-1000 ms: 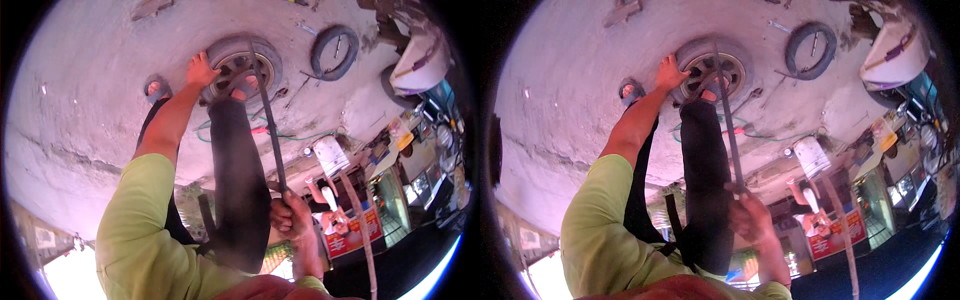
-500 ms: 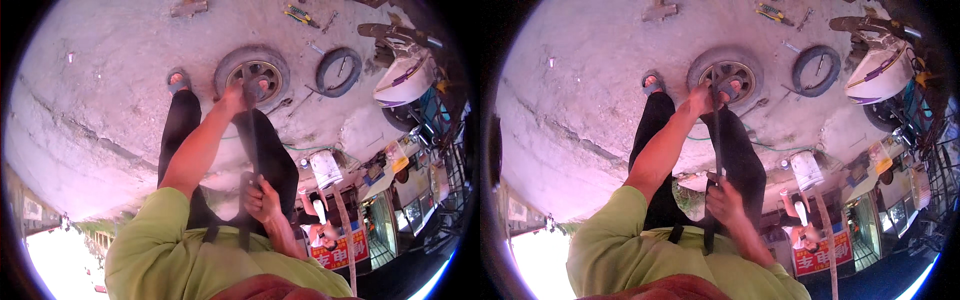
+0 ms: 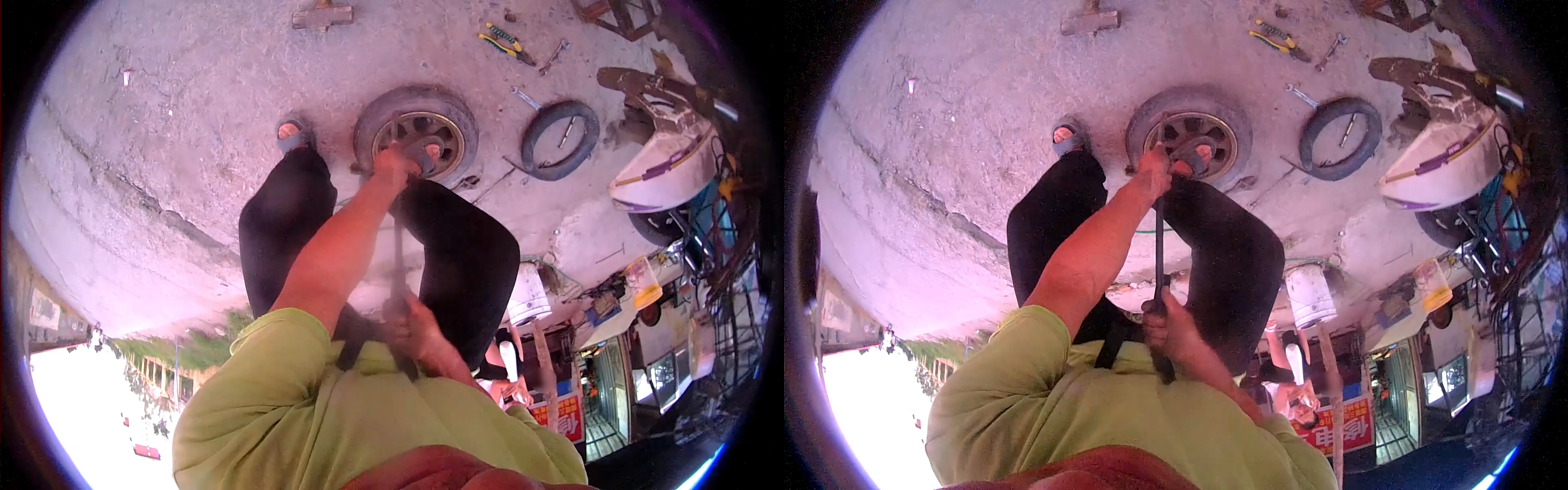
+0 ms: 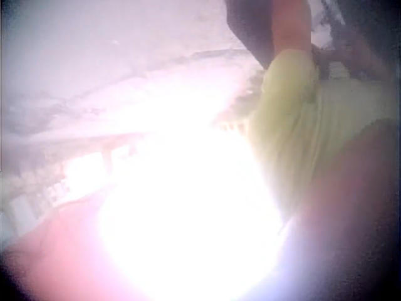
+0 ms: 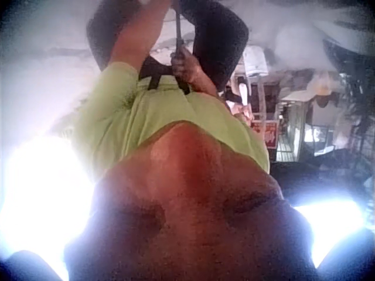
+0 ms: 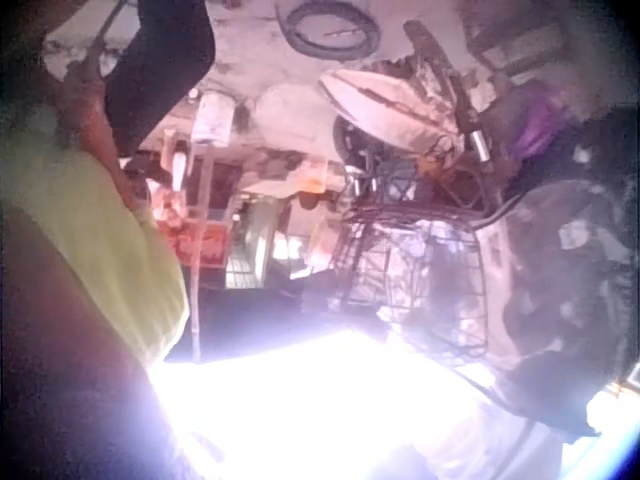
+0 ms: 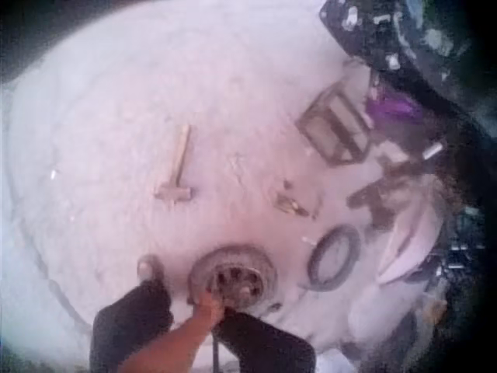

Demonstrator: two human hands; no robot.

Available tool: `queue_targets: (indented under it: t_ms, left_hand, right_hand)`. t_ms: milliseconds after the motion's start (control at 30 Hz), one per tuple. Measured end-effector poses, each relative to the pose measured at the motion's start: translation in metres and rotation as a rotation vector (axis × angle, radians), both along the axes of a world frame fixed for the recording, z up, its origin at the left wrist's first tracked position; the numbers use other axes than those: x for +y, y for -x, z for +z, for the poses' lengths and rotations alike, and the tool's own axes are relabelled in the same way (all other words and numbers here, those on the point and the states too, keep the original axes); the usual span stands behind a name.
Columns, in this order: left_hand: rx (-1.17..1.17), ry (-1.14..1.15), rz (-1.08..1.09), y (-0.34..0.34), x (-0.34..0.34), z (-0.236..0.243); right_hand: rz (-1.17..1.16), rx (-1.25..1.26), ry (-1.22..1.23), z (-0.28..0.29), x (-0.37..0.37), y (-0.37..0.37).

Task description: The person separates a tire and inner tube from a wheel rim using a hammer and a tire iron, then uses a long metal rod to pry the rim apart.

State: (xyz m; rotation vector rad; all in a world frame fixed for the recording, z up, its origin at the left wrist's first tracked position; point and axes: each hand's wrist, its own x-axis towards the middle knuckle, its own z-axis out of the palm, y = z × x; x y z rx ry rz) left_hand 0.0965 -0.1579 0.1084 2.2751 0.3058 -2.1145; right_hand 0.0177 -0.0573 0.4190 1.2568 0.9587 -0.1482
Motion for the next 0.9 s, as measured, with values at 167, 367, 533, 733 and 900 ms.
queue_targets:
  t_ms: [167, 367, 533, 733, 900]
  left_hand:
    - [-0.135, 0.175, -0.319, 0.017, -0.034, 0.017]
    - [-0.196, -0.075, -0.174, 0.023, -0.062, -0.004]
    - [-0.123, 0.002, -0.006, -0.001, 0.033, -0.076]
    - [-0.012, -0.058, 0.135, 0.014, 0.010, -0.047]
    - [-0.012, 0.204, -0.323, -0.007, 0.066, -0.096]
  right_hand:
    - [0.450, 0.203, 0.252, -0.036, 0.045, -0.021]
    - [0.549, 0.156, 0.305, -0.073, 0.025, -0.009]
    - [0.583, 0.102, 0.341, -0.051, 0.028, -0.008]
    - [0.556, 0.039, 0.314, -0.042, 0.039, 0.002]
    - [0.557, 0.079, 0.223, -0.064, 0.039, -0.012]
